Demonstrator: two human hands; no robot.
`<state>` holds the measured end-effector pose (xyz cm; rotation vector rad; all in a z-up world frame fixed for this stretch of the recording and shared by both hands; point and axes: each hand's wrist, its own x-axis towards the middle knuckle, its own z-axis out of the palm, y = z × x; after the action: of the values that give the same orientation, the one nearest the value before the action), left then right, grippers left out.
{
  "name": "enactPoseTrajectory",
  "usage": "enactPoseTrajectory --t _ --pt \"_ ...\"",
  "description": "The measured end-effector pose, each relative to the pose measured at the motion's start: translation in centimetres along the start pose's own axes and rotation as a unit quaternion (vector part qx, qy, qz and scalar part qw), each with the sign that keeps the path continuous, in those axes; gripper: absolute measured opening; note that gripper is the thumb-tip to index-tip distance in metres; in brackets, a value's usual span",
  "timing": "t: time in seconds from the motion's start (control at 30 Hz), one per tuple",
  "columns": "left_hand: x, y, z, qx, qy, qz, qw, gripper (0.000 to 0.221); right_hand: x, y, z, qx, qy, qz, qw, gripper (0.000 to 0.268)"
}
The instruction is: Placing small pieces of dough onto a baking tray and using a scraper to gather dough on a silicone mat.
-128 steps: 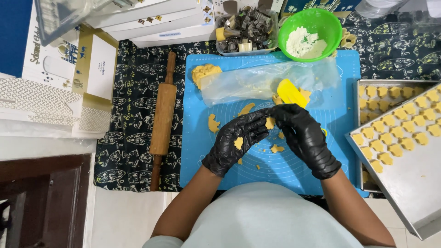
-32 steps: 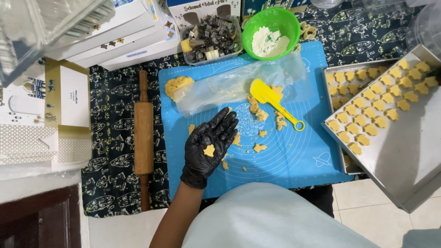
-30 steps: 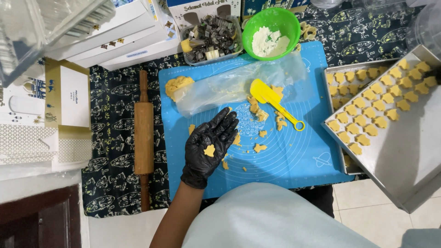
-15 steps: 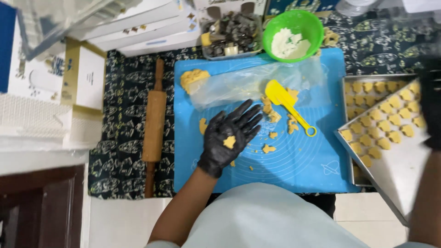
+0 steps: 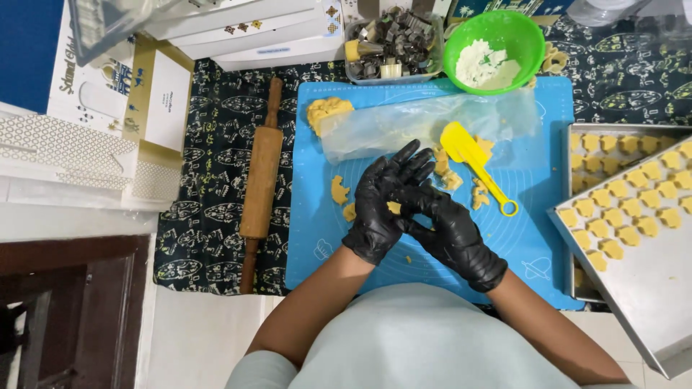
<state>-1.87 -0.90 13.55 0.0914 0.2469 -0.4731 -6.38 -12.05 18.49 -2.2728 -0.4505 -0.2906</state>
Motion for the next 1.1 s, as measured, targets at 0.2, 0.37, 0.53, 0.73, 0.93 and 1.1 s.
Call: enactPoseTrajectory --t 0.2,0.37,0.53,0.73,0.93,1.1 --pt "2.9 -0.8 -7.5 0.095 0.035 0.06 0.993 0.058 -2.2 6.4 3.2 0.308 0.065 0.145 0.938 0.032" --pt "2.2 -0.9 -7.0 0.164 0.046 0.082 0.982 0.058 -1.1 5.2 2.5 0.573 0.053 0.352 0.738 0.039" --pt "3.4 -1.6 -9.8 0.14 0.133 0.125 0.973 0.053 -1.4 5.7 2.4 0.347 0.025 0.258 0.902 0.027" --pt "2.9 -0.3 -7.6 0.073 0.199 0.04 0.976 0.056 -0.5 5.3 1.1 0.564 0.106 0.405 0.712 0.02" --pt "-0.7 3.8 -4.6 0.061 0.036 0.033 0.997 0.057 -2.1 6.8 -10.9 0.348 0.094 0.375 0.854 0.032" --pt "-3.0 8.0 -5.4 0.068 -0.017 0.046 0.996 0.055 -11.0 17.0 -22.0 0.102 0.073 0.286 0.95 0.033"
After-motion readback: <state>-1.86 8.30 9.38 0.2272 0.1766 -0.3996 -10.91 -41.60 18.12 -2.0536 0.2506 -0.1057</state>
